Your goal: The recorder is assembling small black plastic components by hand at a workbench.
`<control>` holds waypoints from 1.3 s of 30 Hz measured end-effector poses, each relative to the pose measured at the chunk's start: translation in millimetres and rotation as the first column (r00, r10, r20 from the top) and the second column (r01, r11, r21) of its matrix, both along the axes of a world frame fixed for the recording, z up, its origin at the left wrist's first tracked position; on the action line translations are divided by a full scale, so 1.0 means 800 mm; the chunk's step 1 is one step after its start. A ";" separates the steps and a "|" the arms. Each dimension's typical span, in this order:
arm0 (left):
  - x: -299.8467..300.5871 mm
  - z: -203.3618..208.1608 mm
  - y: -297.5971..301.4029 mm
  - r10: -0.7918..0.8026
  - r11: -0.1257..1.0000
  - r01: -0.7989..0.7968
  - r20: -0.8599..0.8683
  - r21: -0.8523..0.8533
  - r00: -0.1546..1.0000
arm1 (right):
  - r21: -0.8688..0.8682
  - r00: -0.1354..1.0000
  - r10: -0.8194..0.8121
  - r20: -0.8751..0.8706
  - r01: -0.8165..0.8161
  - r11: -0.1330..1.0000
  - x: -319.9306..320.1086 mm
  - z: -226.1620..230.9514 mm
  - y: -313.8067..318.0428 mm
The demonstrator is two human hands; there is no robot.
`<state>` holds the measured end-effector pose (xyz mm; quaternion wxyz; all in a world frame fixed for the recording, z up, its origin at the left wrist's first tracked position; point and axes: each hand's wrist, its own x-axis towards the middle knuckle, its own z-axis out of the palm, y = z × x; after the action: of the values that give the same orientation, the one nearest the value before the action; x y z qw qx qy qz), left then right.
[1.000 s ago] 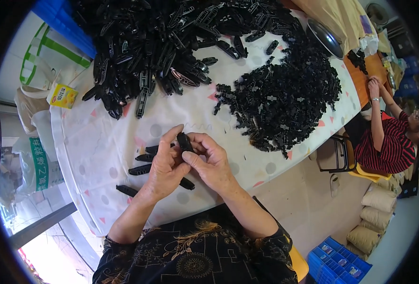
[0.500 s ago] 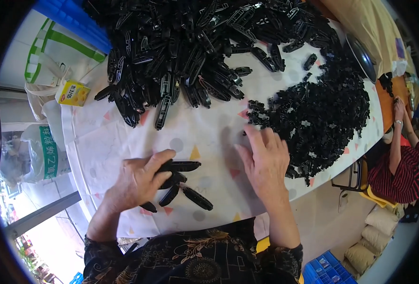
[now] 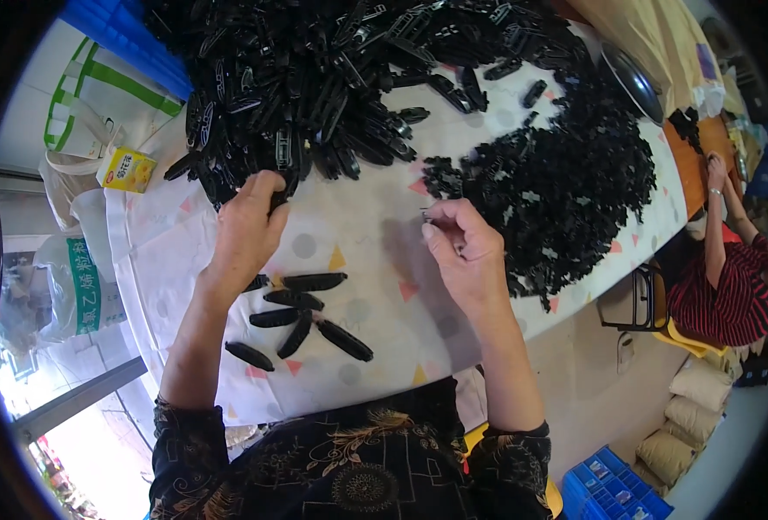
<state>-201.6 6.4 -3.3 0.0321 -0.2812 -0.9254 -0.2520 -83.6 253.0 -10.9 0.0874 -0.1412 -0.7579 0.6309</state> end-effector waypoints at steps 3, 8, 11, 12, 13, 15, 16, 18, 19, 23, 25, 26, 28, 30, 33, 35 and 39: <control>0.028 -0.001 0.001 0.002 0.956 -0.089 0.297 0.278 0.955 | -0.506 1.000 -0.012 -0.008 0.006 0.863 0.017 0.014 -0.009; 0.093 0.028 0.031 -0.413 0.716 -0.296 0.725 0.633 0.552 | -0.607 0.999 0.033 -0.039 -0.050 0.793 0.053 0.026 -0.018; 0.121 0.033 0.044 -0.501 0.667 -0.296 0.706 0.684 0.501 | -0.587 0.994 0.046 -0.096 -0.094 0.804 0.068 0.031 -0.024; 0.132 0.037 0.049 -0.511 0.649 -0.360 0.735 0.670 0.447 | -0.593 0.994 0.057 -0.098 -0.104 0.798 0.074 0.033 -0.025; 0.140 0.041 0.051 -0.520 0.630 -0.423 0.758 0.651 0.393 | -0.592 0.993 0.056 -0.102 -0.106 0.799 0.079 0.036 -0.027; 0.150 0.037 0.052 -0.577 0.598 -0.405 0.722 0.691 0.380 | -0.587 0.992 0.060 -0.113 -0.115 0.801 0.090 0.041 -0.033; 0.155 0.039 0.054 -0.584 0.586 -0.423 0.722 0.692 0.372 | -0.605 0.991 0.057 -0.120 -0.118 0.787 0.095 0.044 -0.035; 0.164 0.041 0.056 -0.591 0.574 -0.436 0.719 0.693 0.365 | -0.601 0.989 0.049 -0.140 -0.124 0.790 0.104 0.046 -0.037; 0.168 0.041 0.057 -0.597 0.567 -0.437 0.714 0.698 0.366 | -0.597 0.987 0.046 -0.156 -0.131 0.791 0.107 0.046 -0.037; 0.175 0.047 0.059 -0.607 0.568 -0.447 0.718 0.691 0.340 | -0.541 0.980 0.069 -0.184 -0.160 0.825 0.120 0.051 -0.035; 0.176 0.046 0.057 -0.625 0.562 -0.431 0.704 0.706 0.338 | -0.084 0.934 0.230 -0.273 -0.261 0.962 0.122 0.057 -0.028; 0.177 0.044 0.056 -0.645 0.553 -0.417 0.687 0.721 0.334 | 0.190 0.906 0.304 -0.296 -0.256 0.948 0.122 0.066 -0.025; 0.180 0.048 0.057 -0.611 0.587 -0.403 0.711 0.702 0.348 | 0.295 0.902 0.353 -0.247 -0.278 0.914 0.126 0.088 -0.026; 0.182 0.049 0.058 -0.577 0.620 -0.390 0.732 0.681 0.362 | 0.441 0.876 0.436 -0.207 -0.315 0.841 0.128 0.094 -0.023; 0.183 0.047 0.060 -0.535 0.710 -0.284 0.755 0.645 0.378 | 0.574 0.845 0.517 -0.137 -0.358 0.736 0.129 0.099 -0.016; 0.184 0.044 0.059 -0.537 0.714 -0.246 0.739 0.655 0.407 | 0.618 0.832 0.543 -0.112 -0.370 0.694 0.126 0.101 -0.015; 0.187 0.043 0.055 -0.530 0.738 -0.239 0.762 0.631 0.373 | 0.638 0.816 0.573 -0.076 -0.401 0.657 0.124 0.104 -0.013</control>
<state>-52.3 50.5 31.3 -0.4127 -0.1509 -0.5982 -0.6701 15.4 242.8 72.4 0.0557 0.1915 -0.9062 0.3729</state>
